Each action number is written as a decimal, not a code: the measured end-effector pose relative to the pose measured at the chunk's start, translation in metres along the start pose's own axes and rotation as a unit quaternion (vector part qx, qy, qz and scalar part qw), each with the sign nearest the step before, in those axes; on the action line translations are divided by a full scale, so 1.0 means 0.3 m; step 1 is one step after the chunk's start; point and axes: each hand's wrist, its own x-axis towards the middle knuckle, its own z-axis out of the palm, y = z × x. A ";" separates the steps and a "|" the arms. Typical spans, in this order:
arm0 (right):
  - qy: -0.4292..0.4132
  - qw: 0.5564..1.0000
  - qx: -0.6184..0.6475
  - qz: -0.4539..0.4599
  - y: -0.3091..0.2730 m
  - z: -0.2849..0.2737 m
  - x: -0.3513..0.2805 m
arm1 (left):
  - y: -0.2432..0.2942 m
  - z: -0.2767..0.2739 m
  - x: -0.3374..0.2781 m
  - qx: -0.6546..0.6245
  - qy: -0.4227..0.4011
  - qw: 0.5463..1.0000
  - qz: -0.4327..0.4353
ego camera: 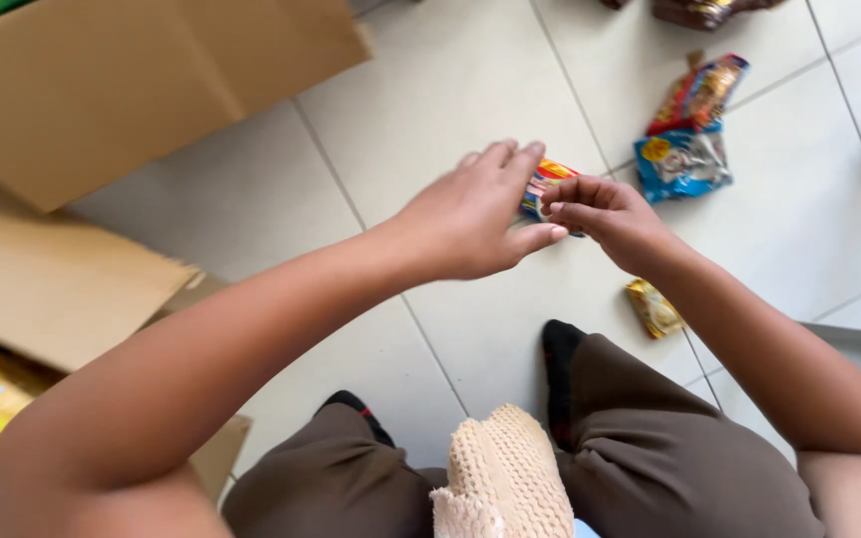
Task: Organizing various packaged food products from cardboard boxes and placing them onto retail shelves.
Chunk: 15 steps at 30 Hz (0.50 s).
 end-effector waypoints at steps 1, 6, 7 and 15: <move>0.007 1.000 0.007 0.003 0.036 -0.085 0.003 | 0.018 0.055 0.091 -0.002 -0.010 1.000 0.004; 0.116 0.991 -0.051 -0.043 0.202 -0.456 -0.021 | -0.061 0.569 0.525 -0.165 -0.053 0.982 -0.070; 0.121 0.991 -0.037 -0.036 0.254 -0.548 -0.012 | -0.084 0.652 0.593 -0.163 -0.069 0.981 -0.074; 0.310 0.925 -0.174 -0.130 0.534 -1.056 0.008 | -0.137 1.136 0.948 -0.341 0.029 0.894 -0.290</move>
